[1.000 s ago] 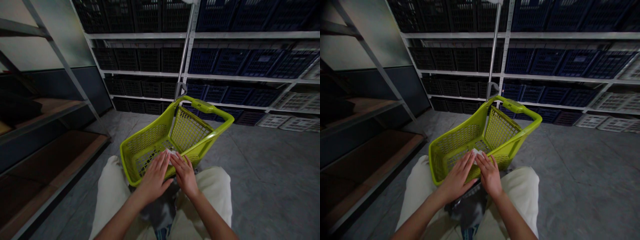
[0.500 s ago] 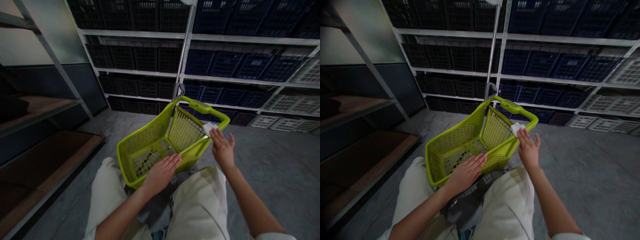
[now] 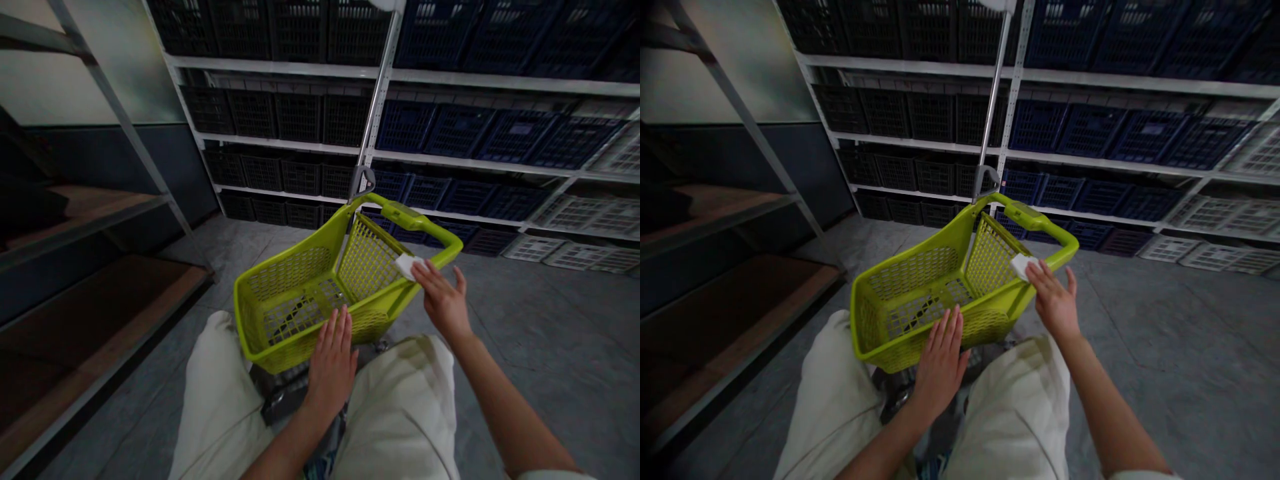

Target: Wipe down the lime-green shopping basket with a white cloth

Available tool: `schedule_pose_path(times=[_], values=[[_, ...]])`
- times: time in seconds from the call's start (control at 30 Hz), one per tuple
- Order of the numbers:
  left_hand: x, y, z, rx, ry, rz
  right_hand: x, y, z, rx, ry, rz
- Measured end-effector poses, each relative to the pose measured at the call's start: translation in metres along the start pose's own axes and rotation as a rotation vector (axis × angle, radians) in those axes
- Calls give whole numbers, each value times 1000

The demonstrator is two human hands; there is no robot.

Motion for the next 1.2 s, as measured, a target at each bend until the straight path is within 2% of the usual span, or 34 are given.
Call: schedule_pose_path(times=[0.07, 0.13, 0.23, 0.33, 0.43, 0.47, 0.53, 0.7, 0.77, 0.8, 0.87, 1.0, 1.07, 1.13, 1.2], values=[[2, 2, 1, -48, -8, -18, -6, -14, 4, 67, -39, -37], [4, 6, 5, -94, -12, -31, 0, -5, 5, 113, -55, -29], [9, 10, 13, -129, -12, -44, 24, 41, 2, 129, -36, 52], [15, 12, 19, -130, 1, -38, 54, 99, -1, 59, 36, 180], [20, 11, 20, -108, 8, -17, 69, 127, -4, -3, 94, 260], [21, 10, 20, -99, 7, -12, 69, 125, -4, -16, 108, 264], [23, 9, 19, -86, -4, 0, 60, 106, -3, -22, 114, 232], [28, 4, 15, -75, -53, 38, 12, 6, 4, 154, -53, 15], [30, 1, 15, -77, -59, 40, 4, -14, 6, 216, -108, -28], [30, 0, 15, -80, -59, 38, 6, -13, 7, 229, -118, -30], [30, -1, 15, -91, -58, 29, 18, 7, 6, 220, -106, 3], [29, -1, 15, -91, -62, 14, 57, 91, -1, 107, 8, 158], [29, 0, 14, -77, -67, 24, 69, 121, -4, 43, 62, 225], [29, 1, 13, -62, -62, 42, 69, 126, -4, -29, 102, 255], [29, 1, 12, -48, -47, 51, 59, 103, -1, -62, 110, 225]])
Point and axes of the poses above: each hand's wrist, its own z-axis towards the middle knuckle, its own x-axis out of the palm, y = z × x, the point moved 9 cm from there along z, towards the middle knuckle, and after that the axes turned 10 degrees about z, right-handed, at the moved point
